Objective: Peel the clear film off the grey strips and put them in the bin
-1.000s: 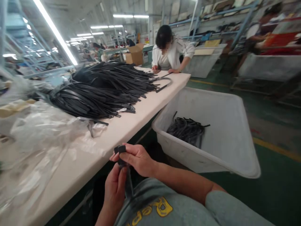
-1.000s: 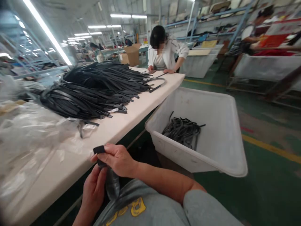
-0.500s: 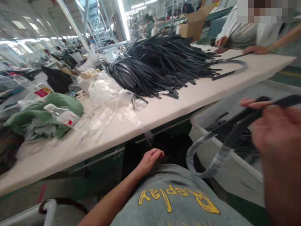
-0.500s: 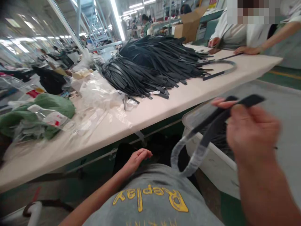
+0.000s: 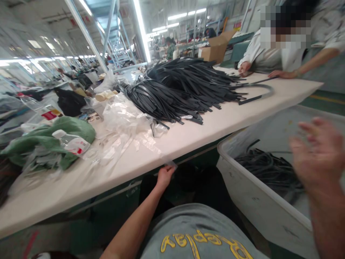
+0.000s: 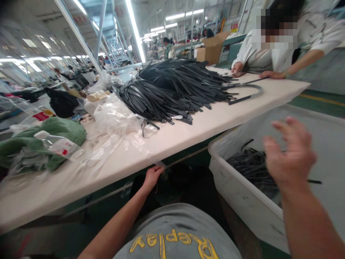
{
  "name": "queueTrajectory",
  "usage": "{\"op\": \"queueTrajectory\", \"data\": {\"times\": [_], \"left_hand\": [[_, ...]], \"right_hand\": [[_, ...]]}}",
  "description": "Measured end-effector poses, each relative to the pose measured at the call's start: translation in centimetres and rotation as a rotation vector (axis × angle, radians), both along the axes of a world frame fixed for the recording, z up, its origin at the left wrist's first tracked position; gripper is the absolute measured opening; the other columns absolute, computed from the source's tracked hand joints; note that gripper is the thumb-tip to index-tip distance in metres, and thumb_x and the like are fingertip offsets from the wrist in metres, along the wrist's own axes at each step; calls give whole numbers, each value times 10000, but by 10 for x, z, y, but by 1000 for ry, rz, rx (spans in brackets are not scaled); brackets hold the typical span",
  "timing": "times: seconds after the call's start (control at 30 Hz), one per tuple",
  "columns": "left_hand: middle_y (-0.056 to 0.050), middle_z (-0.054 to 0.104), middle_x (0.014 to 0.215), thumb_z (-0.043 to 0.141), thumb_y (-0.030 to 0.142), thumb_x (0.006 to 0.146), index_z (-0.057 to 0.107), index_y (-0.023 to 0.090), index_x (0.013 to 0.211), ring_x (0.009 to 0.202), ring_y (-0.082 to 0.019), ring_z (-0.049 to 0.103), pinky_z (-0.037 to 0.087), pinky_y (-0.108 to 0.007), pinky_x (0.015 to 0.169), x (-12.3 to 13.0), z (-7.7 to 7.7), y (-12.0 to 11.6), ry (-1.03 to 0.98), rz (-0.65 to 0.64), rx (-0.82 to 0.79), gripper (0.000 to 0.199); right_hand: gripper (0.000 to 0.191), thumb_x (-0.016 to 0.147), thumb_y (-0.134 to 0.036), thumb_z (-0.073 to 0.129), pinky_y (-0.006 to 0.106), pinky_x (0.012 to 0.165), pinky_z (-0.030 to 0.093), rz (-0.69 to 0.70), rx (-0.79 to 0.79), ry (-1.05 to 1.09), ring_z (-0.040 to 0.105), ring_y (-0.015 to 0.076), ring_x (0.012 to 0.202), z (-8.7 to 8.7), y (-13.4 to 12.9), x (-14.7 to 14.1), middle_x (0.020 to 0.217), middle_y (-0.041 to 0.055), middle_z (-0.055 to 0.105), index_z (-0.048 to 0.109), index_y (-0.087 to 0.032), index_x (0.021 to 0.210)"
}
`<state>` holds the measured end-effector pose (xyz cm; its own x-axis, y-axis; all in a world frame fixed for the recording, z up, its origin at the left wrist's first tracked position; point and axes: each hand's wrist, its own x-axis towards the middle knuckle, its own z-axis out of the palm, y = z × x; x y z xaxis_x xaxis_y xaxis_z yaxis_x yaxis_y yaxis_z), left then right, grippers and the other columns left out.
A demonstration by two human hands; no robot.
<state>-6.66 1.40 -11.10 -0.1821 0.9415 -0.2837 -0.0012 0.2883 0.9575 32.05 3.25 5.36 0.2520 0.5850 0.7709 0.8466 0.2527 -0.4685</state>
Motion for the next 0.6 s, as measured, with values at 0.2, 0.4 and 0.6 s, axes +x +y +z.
{"op": "queueTrajectory", "data": {"times": [0.2, 0.4, 0.6], "left_hand": [[-52, 695, 621, 745, 437, 651, 744, 143, 654, 657, -210, 619, 475, -309, 680, -3, 18, -16, 22, -58, 40, 294], [-50, 698, 670, 776, 498, 643, 744, 129, 724, 610, -153, 583, 454, -264, 637, -5, 29, -50, -103, -25, -32, 379], [-36, 674, 655, 875, 470, 514, 641, 146, 768, 568, -153, 613, 506, -288, 606, -5, 33, -72, -474, 264, -140, 474]], "right_hand": [[347, 906, -342, 477, 410, 1011, 470, 268, -236, -1, 571, 246, 1194, -51, 60, -44, 1317, 130, 589, 648, -165, 1152], [273, 905, -226, 546, 386, 1054, 427, 330, -461, -147, 557, 219, 1204, -80, 145, -100, 1278, 103, 620, 650, -164, 1150], [292, 943, -372, 585, 471, 961, 466, 169, -615, -226, 583, 235, 1095, -81, 199, -141, 1214, 90, 606, 615, -166, 1148]]}}
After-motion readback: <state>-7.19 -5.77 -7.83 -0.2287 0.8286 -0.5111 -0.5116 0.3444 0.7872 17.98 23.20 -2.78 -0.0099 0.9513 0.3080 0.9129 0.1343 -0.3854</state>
